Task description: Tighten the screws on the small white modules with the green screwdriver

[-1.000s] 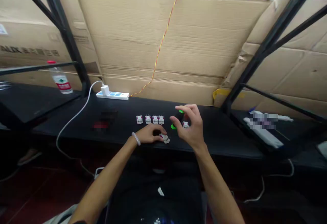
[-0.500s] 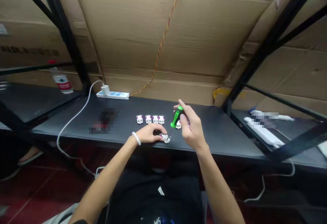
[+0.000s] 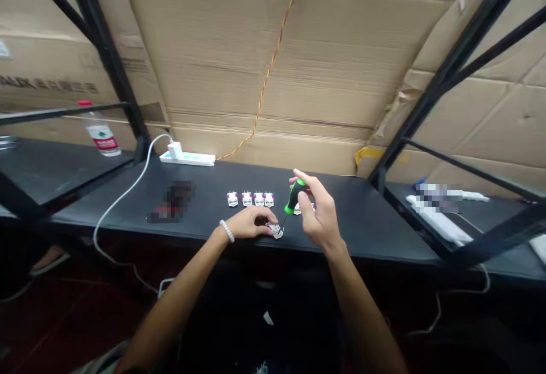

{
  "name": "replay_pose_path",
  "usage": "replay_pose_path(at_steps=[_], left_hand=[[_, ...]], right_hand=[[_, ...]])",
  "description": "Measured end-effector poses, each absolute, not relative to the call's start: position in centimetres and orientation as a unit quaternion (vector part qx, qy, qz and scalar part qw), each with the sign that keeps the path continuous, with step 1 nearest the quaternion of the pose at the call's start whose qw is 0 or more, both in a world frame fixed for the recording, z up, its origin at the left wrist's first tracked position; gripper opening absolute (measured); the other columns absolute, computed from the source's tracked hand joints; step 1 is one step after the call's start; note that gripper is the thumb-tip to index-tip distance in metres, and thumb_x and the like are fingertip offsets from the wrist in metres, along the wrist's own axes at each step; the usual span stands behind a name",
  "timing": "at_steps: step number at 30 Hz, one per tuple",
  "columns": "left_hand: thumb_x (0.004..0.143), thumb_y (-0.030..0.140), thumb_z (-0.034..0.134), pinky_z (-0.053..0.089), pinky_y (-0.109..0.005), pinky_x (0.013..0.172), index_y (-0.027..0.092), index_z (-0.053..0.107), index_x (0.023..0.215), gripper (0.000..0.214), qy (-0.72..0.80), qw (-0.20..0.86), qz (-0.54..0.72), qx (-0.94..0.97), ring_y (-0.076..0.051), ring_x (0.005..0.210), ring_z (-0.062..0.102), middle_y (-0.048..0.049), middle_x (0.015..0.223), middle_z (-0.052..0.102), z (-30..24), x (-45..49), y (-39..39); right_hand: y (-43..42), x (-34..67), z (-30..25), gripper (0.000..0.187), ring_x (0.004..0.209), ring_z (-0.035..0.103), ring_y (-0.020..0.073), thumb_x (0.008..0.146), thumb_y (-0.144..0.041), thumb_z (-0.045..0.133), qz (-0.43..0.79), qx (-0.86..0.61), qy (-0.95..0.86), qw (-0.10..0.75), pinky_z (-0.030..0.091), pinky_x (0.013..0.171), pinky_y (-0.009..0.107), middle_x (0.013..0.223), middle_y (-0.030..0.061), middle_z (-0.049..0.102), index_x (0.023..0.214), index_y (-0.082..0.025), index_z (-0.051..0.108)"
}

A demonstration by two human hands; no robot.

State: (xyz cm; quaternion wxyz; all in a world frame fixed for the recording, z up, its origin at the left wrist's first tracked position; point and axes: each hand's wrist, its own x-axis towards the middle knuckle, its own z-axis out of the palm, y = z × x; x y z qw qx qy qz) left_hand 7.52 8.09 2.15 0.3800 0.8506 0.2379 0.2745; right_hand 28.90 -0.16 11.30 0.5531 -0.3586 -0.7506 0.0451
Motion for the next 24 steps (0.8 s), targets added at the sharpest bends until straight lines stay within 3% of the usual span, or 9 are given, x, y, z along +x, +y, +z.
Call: replay_pose_path(at_steps=[4, 6, 9, 14, 18, 20, 24], left_hand=[[0.086, 0.037, 0.083, 0.054, -0.037, 0.103, 0.018, 0.076, 0.1, 0.025, 0.241, 0.379, 0.275, 0.85, -0.022, 0.107, 0.072, -0.0085, 0.111, 0.078, 2.19, 7.5, 8.04], [0.086, 0.036, 0.083, 0.054, -0.037, 0.103, 0.018, 0.076, 0.101, 0.025, 0.241, 0.377, 0.275, 0.851, -0.023, 0.107, 0.072, -0.0087, 0.111, 0.079, 2.19, 7.49, 8.04], [0.086, 0.035, 0.083, 0.053, -0.037, 0.103, 0.017, 0.076, 0.101, 0.024, 0.238, 0.376, 0.275, 0.852, -0.023, 0.107, 0.072, -0.0093, 0.112, 0.078, 2.11, 7.48, 8.09], [0.085, 0.035, 0.083, 0.053, -0.037, 0.103, 0.018, 0.075, 0.1, 0.024, 0.243, 0.375, 0.276, 0.851, -0.022, 0.107, 0.072, -0.0083, 0.111, 0.078, 2.02, 7.48, 8.08], [0.086, 0.037, 0.083, 0.053, -0.037, 0.104, 0.018, 0.076, 0.1, 0.025, 0.238, 0.379, 0.28, 0.849, -0.023, 0.108, 0.072, -0.0087, 0.112, 0.079, 2.04, 7.47, 8.02], [0.086, 0.037, 0.083, 0.053, -0.037, 0.104, 0.018, 0.076, 0.1, 0.025, 0.239, 0.375, 0.28, 0.851, -0.023, 0.108, 0.072, -0.0087, 0.112, 0.078, 2.04, 7.48, 8.05], [0.086, 0.038, 0.083, 0.053, -0.037, 0.104, 0.018, 0.076, 0.1, 0.025, 0.243, 0.371, 0.276, 0.853, -0.023, 0.108, 0.072, -0.0085, 0.111, 0.079, 2.07, 7.54, 8.07]], right_hand=[[-0.23, 28.6, 11.41, 0.027, 0.092, 0.066, 0.0221, 0.093, -0.034, 0.071, -0.025, -0.391, -0.71, 0.585, 0.059, 0.08, 0.038, 0.109, 0.0083, 0.063, 0.118, -0.025, 0.072], [-0.22, 28.55, 11.59, 0.029, 0.094, 0.066, 0.0213, 0.098, -0.029, 0.064, -0.009, -0.383, -0.72, 0.579, 0.059, 0.086, 0.04, 0.111, 0.0077, 0.064, 0.126, -0.026, 0.07], [-0.22, 28.62, 11.87, 0.042, 0.113, 0.067, 0.0235, 0.104, -0.021, 0.046, 0.041, -0.346, -0.76, 0.549, 0.056, 0.1, 0.044, 0.122, 0.0092, 0.067, 0.144, -0.028, 0.058], [-0.2, 28.68, 11.91, 0.03, 0.087, 0.064, 0.0209, 0.093, -0.033, 0.071, -0.015, -0.383, -0.718, 0.581, 0.059, 0.082, 0.039, 0.107, 0.0079, 0.062, 0.122, -0.024, 0.073], [-0.3, 28.82, 11.84, 0.04, 0.104, 0.067, 0.0234, 0.103, -0.025, 0.052, 0.023, -0.376, -0.737, 0.561, 0.057, 0.094, 0.043, 0.117, 0.0092, 0.067, 0.141, -0.027, 0.062], [-0.43, 28.82, 11.86, 0.041, 0.111, 0.067, 0.0246, 0.103, -0.023, 0.047, 0.039, -0.363, -0.749, 0.554, 0.057, 0.096, 0.044, 0.121, 0.01, 0.068, 0.142, -0.026, 0.06], [-0.43, 28.71, 11.78, 0.03, 0.091, 0.064, 0.0219, 0.094, -0.032, 0.069, -0.005, -0.393, -0.718, 0.575, 0.059, 0.079, 0.038, 0.108, 0.0082, 0.064, 0.123, -0.025, 0.071]])
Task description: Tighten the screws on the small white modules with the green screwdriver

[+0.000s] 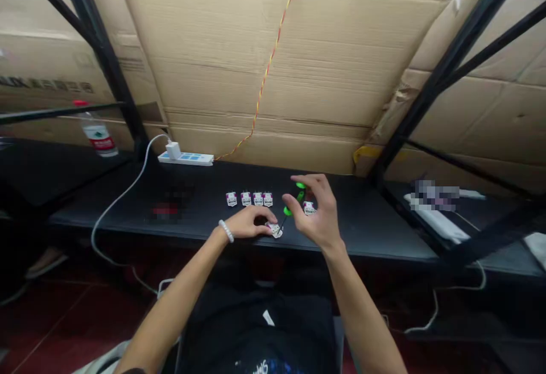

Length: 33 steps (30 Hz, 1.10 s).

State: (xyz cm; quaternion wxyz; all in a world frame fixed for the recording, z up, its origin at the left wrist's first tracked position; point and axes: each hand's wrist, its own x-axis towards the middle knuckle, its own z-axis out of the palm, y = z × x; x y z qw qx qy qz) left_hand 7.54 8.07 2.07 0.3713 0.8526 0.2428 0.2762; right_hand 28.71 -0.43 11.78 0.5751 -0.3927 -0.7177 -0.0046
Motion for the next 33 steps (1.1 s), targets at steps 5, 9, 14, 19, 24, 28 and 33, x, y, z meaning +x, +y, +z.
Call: replay_pose_path(at_steps=[5, 9, 14, 19, 24, 28, 33], left_hand=[[0.086, 0.037, 0.083, 0.052, -0.037, 0.104, 0.018, 0.077, 0.102, 0.026, 0.24, 0.374, 0.272, 0.853, -0.023, 0.109, 0.072, -0.0093, 0.113, 0.078, 2.1, 7.55, 8.03], [0.086, 0.035, 0.082, 0.053, -0.037, 0.104, 0.018, 0.076, 0.101, 0.024, 0.244, 0.369, 0.272, 0.855, -0.023, 0.108, 0.072, -0.0085, 0.112, 0.078, 2.05, 7.48, 8.12], [0.086, 0.036, 0.082, 0.053, -0.037, 0.103, 0.017, 0.076, 0.101, 0.025, 0.238, 0.376, 0.275, 0.853, -0.023, 0.108, 0.072, -0.0092, 0.112, 0.078, 1.95, 7.52, 8.14], [0.086, 0.036, 0.083, 0.053, -0.037, 0.103, 0.017, 0.076, 0.1, 0.025, 0.233, 0.375, 0.281, 0.852, -0.023, 0.108, 0.072, -0.0094, 0.112, 0.078, 1.93, 7.53, 8.11], [0.086, 0.036, 0.082, 0.053, -0.038, 0.103, 0.017, 0.076, 0.1, 0.024, 0.238, 0.377, 0.279, 0.85, -0.023, 0.107, 0.072, -0.0089, 0.111, 0.078, 1.98, 7.46, 8.05], [0.086, 0.036, 0.083, 0.053, -0.037, 0.102, 0.017, 0.076, 0.1, 0.025, 0.236, 0.375, 0.28, 0.852, -0.023, 0.107, 0.072, -0.0092, 0.111, 0.078, 1.96, 7.46, 8.1], [0.087, 0.037, 0.082, 0.053, -0.037, 0.103, 0.017, 0.076, 0.1, 0.025, 0.229, 0.37, 0.283, 0.854, -0.022, 0.106, 0.072, -0.0095, 0.111, 0.078, 1.89, 7.5, 8.19]], right_hand=[[-0.18, 29.0, 11.54, 0.045, 0.103, 0.067, 0.0228, 0.102, -0.025, 0.05, 0.046, -0.377, -0.744, 0.55, 0.059, 0.091, 0.042, 0.122, 0.0092, 0.068, 0.147, -0.028, 0.056], [-0.43, 28.93, 11.65, 0.042, 0.101, 0.068, 0.0227, 0.102, -0.028, 0.053, 0.057, -0.357, -0.754, 0.548, 0.059, 0.089, 0.041, 0.118, 0.0084, 0.069, 0.143, -0.026, 0.059], [-0.34, 28.69, 11.55, 0.032, 0.083, 0.063, 0.0197, 0.092, -0.036, 0.074, -0.011, -0.408, -0.704, 0.581, 0.057, 0.074, 0.036, 0.103, 0.0061, 0.066, 0.122, -0.025, 0.072], [-0.14, 29.13, 11.3, 0.045, 0.106, 0.067, 0.0231, 0.104, -0.024, 0.046, 0.061, -0.367, -0.735, 0.566, 0.058, 0.091, 0.042, 0.12, 0.0089, 0.068, 0.148, -0.027, 0.055], [-0.32, 28.99, 11.49, 0.035, 0.092, 0.065, 0.0217, 0.094, -0.034, 0.07, -0.006, -0.411, -0.712, 0.57, 0.058, 0.077, 0.037, 0.112, 0.008, 0.063, 0.128, -0.026, 0.069], [0.08, 28.94, 11.4, 0.043, 0.088, 0.065, 0.0196, 0.097, -0.026, 0.063, -0.004, -0.406, -0.717, 0.567, 0.059, 0.082, 0.038, 0.111, 0.0071, 0.065, 0.14, -0.028, 0.063], [0.37, 29.08, 10.94, 0.055, 0.11, 0.068, 0.024, 0.101, -0.021, 0.054, 0.019, -0.381, -0.727, 0.571, 0.058, 0.096, 0.042, 0.121, 0.0095, 0.07, 0.155, -0.027, 0.049]])
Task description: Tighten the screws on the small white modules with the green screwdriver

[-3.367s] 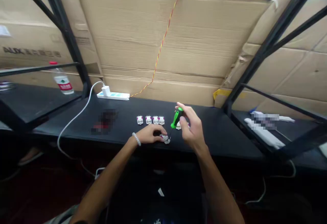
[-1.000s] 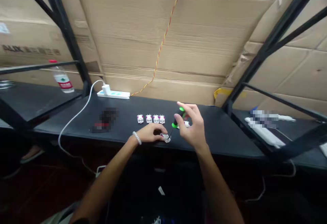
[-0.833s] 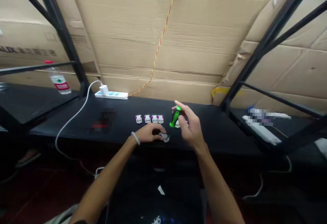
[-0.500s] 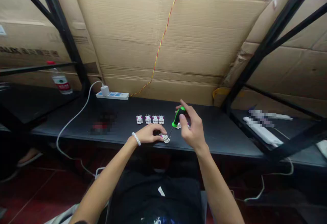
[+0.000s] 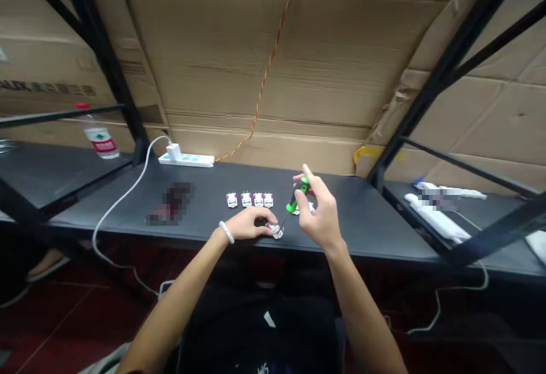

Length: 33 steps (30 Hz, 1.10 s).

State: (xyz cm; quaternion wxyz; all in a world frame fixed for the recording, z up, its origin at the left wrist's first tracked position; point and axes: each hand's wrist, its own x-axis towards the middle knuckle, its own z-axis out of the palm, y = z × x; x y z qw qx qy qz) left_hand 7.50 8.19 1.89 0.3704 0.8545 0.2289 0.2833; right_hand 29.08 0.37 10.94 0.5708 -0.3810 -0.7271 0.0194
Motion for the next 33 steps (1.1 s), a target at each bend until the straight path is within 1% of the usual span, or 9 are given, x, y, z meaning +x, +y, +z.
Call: replay_pose_path(at_steps=[4, 8, 12, 16, 20, 25, 27, 31, 33], left_hand=[[0.087, 0.037, 0.082, 0.054, -0.037, 0.102, 0.016, 0.075, 0.1, 0.025, 0.223, 0.366, 0.282, 0.858, -0.023, 0.107, 0.072, -0.0101, 0.111, 0.078, 1.9, 7.5, 8.2], [0.088, 0.035, 0.08, 0.054, -0.036, 0.102, 0.016, 0.075, 0.102, 0.024, 0.219, 0.359, 0.281, 0.863, -0.022, 0.107, 0.073, -0.0101, 0.112, 0.078, 1.9, 7.4, 8.1], [0.089, 0.03, 0.078, 0.053, -0.039, 0.105, 0.017, 0.074, 0.102, 0.019, 0.211, 0.331, 0.284, 0.875, -0.023, 0.11, 0.072, -0.01, 0.114, 0.078, 2.0, 7.4, 8.2], [0.092, 0.023, 0.072, 0.05, -0.043, 0.111, 0.018, 0.074, 0.105, 0.014, 0.192, 0.298, 0.284, 0.891, -0.025, 0.117, 0.07, -0.011, 0.12, 0.077, 2.1, 7.3, 8.2], [0.094, 0.014, 0.064, 0.047, -0.046, 0.116, 0.02, 0.073, 0.112, 0.021, 0.203, 0.289, 0.268, 0.897, -0.025, 0.126, 0.067, -0.0105, 0.131, 0.075, 2.3, 7.3, 8.1], [0.087, 0.002, 0.054, 0.042, -0.05, 0.121, 0.02, 0.073, 0.108, 0.033, 0.21, 0.266, 0.285, 0.897, -0.026, 0.133, 0.063, -0.0092, 0.135, 0.073, 2.7, 7.2, 7.8], [0.087, 0.004, 0.056, 0.042, -0.05, 0.122, 0.02, 0.073, 0.11, 0.033, 0.189, 0.266, 0.294, 0.898, -0.027, 0.133, 0.062, -0.0099, 0.136, 0.072, 2.8, 7.2, 7.7], [0.092, 0.02, 0.068, 0.041, -0.05, 0.122, 0.021, 0.077, 0.112, 0.022, 0.152, 0.274, 0.291, 0.904, -0.028, 0.133, 0.062, -0.0103, 0.132, 0.074, 2.8, 7.3, 7.6], [0.092, 0.025, 0.073, 0.041, -0.05, 0.122, 0.023, 0.079, 0.111, 0.021, 0.15, 0.276, 0.281, 0.907, -0.028, 0.132, 0.062, -0.0089, 0.129, 0.076, 2.8, 7.4, 7.6]], right_hand=[[0.3, 29.1, 10.8, 0.055, 0.11, 0.068, 0.0237, 0.101, -0.022, 0.054, 0.016, -0.378, -0.72, 0.582, 0.058, 0.097, 0.043, 0.121, 0.0095, 0.07, 0.156, -0.027, 0.049], [0.1, 29.1, 10.8, 0.055, 0.108, 0.068, 0.0237, 0.101, -0.023, 0.054, 0.015, -0.381, -0.719, 0.581, 0.06, 0.093, 0.042, 0.121, 0.0095, 0.07, 0.156, -0.027, 0.049], [0.2, 29.5, 10.8, 0.054, 0.105, 0.068, 0.0234, 0.101, -0.024, 0.055, 0.018, -0.385, -0.709, 0.591, 0.061, 0.091, 0.042, 0.12, 0.0092, 0.07, 0.155, -0.029, 0.05], [0.4, 30.3, 10.4, 0.055, 0.107, 0.069, 0.0242, 0.101, -0.025, 0.055, 0.03, -0.394, -0.691, 0.605, 0.061, 0.092, 0.043, 0.122, 0.0099, 0.069, 0.155, -0.028, 0.05], [0.4, 31.1, 9.8, 0.055, 0.107, 0.069, 0.0241, 0.102, -0.027, 0.054, 0.042, -0.398, -0.681, 0.613, 0.06, 0.096, 0.045, 0.124, 0.0096, 0.069, 0.156, -0.029, 0.049], [0.5, 31.9, 8.8, 0.056, 0.109, 0.069, 0.0235, 0.103, -0.03, 0.053, 0.076, -0.394, -0.673, 0.621, 0.06, 0.095, 0.043, 0.128, 0.0098, 0.067, 0.158, -0.031, 0.045], [0.7, 32.2, 8.5, 0.056, 0.11, 0.069, 0.0232, 0.104, -0.031, 0.053, 0.084, -0.387, -0.672, 0.625, 0.06, 0.095, 0.043, 0.129, 0.0098, 0.066, 0.159, -0.031, 0.044], [0.9, 32.7, 7.8, 0.056, 0.11, 0.07, 0.0227, 0.104, -0.032, 0.052, 0.1, -0.384, -0.665, 0.633, 0.06, 0.096, 0.041, 0.129, 0.01, 0.067, 0.159, -0.029, 0.043], [1.0, 32.8, 7.6, 0.056, 0.11, 0.07, 0.0226, 0.104, -0.032, 0.052, 0.105, -0.388, -0.662, 0.632, 0.061, 0.094, 0.041, 0.129, 0.0104, 0.067, 0.16, -0.029, 0.043]])
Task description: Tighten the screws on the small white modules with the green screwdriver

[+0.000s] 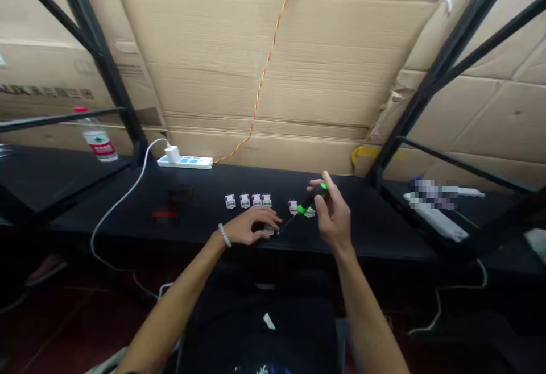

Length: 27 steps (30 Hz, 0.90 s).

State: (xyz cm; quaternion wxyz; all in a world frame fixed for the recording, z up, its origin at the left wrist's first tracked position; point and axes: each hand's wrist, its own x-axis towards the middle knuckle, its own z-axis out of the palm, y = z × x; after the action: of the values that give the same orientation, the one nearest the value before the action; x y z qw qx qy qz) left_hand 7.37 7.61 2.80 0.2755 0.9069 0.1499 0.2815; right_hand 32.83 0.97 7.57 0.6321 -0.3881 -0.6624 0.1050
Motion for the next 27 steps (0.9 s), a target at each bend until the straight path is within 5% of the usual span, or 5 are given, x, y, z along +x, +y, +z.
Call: replay_pose_path(at_steps=[27], left_hand=[[0.093, 0.017, 0.068, 0.048, -0.047, 0.113, 0.022, 0.081, 0.109, 0.021, 0.146, 0.247, 0.262, 0.921, -0.026, 0.119, 0.064, -0.0096, 0.119, 0.079, 3.0, 8.1, 7.2]], right_hand=[[0.2, 34.2, 8.4, 0.053, 0.103, 0.074, 0.0227, 0.101, -0.033, 0.059, 0.061, -0.367, -0.614, 0.696, 0.063, 0.093, 0.042, 0.123, 0.0108, 0.07, 0.153, -0.026, 0.053]])
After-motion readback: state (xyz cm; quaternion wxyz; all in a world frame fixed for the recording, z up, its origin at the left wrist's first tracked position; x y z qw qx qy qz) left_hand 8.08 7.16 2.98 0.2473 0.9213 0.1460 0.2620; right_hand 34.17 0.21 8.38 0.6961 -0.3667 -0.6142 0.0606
